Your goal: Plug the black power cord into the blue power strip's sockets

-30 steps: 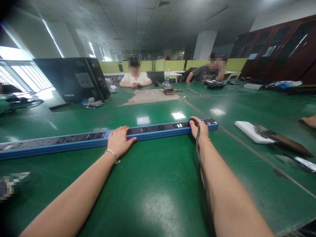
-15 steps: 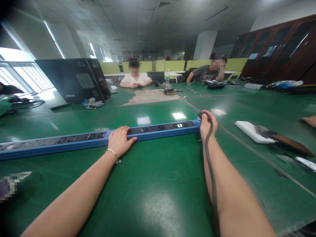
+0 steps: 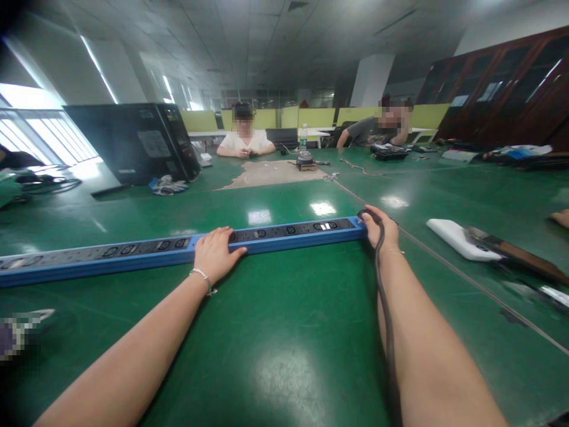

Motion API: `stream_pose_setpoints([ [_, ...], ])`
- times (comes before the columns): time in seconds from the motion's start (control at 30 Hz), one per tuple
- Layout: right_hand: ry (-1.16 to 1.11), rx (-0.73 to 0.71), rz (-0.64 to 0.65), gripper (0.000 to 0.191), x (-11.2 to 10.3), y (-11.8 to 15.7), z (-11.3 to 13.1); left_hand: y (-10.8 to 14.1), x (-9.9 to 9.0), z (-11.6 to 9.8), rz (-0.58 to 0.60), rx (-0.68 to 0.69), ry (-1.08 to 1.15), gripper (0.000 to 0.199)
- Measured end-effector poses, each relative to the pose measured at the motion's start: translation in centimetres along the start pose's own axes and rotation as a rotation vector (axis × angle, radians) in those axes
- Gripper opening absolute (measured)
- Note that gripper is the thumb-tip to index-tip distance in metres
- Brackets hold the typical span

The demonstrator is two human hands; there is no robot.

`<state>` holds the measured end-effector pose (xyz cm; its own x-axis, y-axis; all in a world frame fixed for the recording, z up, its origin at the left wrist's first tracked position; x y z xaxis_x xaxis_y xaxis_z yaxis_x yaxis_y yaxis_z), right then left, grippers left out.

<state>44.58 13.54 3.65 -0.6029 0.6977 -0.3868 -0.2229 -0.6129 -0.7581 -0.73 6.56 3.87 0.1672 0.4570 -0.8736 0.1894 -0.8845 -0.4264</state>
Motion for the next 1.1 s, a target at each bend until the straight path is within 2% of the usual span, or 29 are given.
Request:
stream_pose_setpoints([
  [0.23, 0.086, -0.105, 0.13, 0.034, 0.0, -0.3, 2.4, 0.0, 0.1, 0.1, 0.012, -0.008, -0.001, 0.056],
  [0.67, 0.156, -0.197, 0.135, 0.03, 0.2, 0.4, 3.5, 0.0, 0.1, 0.1, 0.017, -0.015, -0.014, 0.055],
  [0.9, 0.022, -0.061, 0.002, 0.033, -0.2, 1.0, 3.4, 0.1, 0.0, 0.1, 0.002, -0.01, -0.022, 0.055],
  [1.03, -0.091, -0.009, -0.247, 0.036, -1.3, 0.7, 4.0, 0.0, 0.0, 0.0, -0.004, -0.017, -0.021, 0.055],
  [1.1, -0.111, -0.022, -0.294, 0.036, -1.3, 0.6, 4.7, 0.0, 0.0, 0.0, 0.001, -0.022, -0.017, 0.055],
])
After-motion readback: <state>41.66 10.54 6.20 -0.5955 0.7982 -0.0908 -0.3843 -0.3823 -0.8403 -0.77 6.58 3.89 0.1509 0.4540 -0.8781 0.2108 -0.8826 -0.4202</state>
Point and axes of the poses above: each hand's wrist, its own y-axis away from the middle knuckle, its own x-axis out of the palm, z = x × y, the point moved 8 cm from there along -y, towards the middle knuckle, and after that the axes turned 14 degrees about -x, right-handed, at the moved point
